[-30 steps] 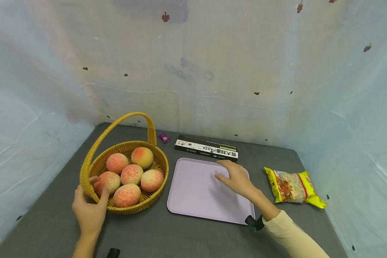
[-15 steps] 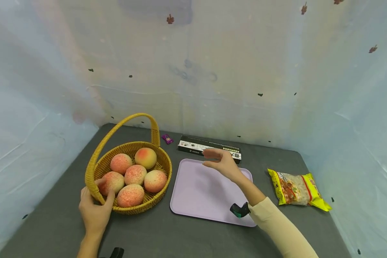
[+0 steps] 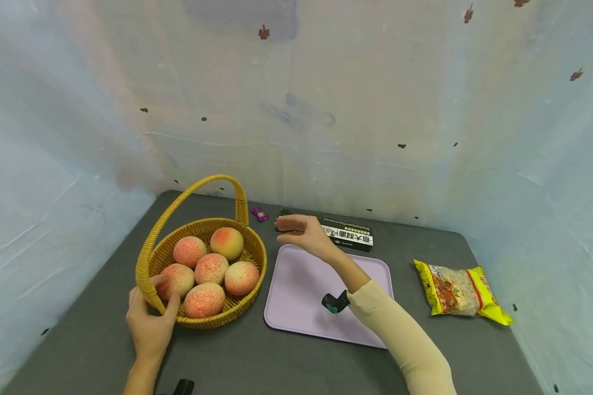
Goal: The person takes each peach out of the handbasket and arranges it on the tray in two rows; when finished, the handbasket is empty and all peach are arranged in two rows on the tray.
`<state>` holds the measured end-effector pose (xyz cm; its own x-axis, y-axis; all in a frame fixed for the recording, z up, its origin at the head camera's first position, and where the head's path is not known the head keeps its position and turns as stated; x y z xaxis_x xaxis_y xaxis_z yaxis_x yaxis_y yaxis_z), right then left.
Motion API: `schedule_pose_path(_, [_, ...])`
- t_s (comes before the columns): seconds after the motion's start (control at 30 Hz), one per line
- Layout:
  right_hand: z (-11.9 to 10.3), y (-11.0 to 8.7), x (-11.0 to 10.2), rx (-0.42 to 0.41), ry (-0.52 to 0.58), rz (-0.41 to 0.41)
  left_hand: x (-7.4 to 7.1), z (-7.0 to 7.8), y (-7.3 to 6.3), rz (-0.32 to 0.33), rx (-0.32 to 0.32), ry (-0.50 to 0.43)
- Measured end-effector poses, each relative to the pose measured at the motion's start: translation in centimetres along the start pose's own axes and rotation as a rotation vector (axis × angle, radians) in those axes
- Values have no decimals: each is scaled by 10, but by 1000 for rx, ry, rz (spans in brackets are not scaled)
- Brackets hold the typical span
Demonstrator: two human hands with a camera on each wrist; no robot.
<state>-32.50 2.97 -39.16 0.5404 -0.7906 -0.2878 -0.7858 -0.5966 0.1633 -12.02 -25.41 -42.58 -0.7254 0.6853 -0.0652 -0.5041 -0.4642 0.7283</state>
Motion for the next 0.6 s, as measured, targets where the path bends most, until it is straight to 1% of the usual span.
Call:
schedule_pose_path(0.1, [-9, 17, 12, -17, -14, -43, -1, 1, 0, 1, 3, 5])
schedule_pose_path(0.23, [-22, 37, 29, -37, -80, -119, -2, 2, 0, 1, 11, 4])
schedule_pose_path(0.33, [-28, 49, 44, -22, -141, -206, -2, 2, 1, 0, 21, 1])
schedule_pose_path(0.47, [-33, 63, 65, 4, -202, -355, -2, 2, 1, 0, 21, 0])
schedule_pose_path(0.53, [-36, 68, 76, -2, -231, -420, -2, 1, 0, -1, 15, -4])
schedule_pose_path(0.6, [-39, 73, 85, -14, -258, -459, -1, 1, -1, -3, 12, -8])
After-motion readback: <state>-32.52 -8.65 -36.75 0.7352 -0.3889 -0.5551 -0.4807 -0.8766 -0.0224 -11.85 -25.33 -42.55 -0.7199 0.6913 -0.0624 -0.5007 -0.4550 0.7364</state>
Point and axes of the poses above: each hand's wrist, its own y-axis towards the middle knuckle, its own x-axis out of the palm, z = x × y, the point moved 7 cm from there along y, towards the middle knuckle, and after that the axes turned 2 degrees about x, right-handed, at the moved point
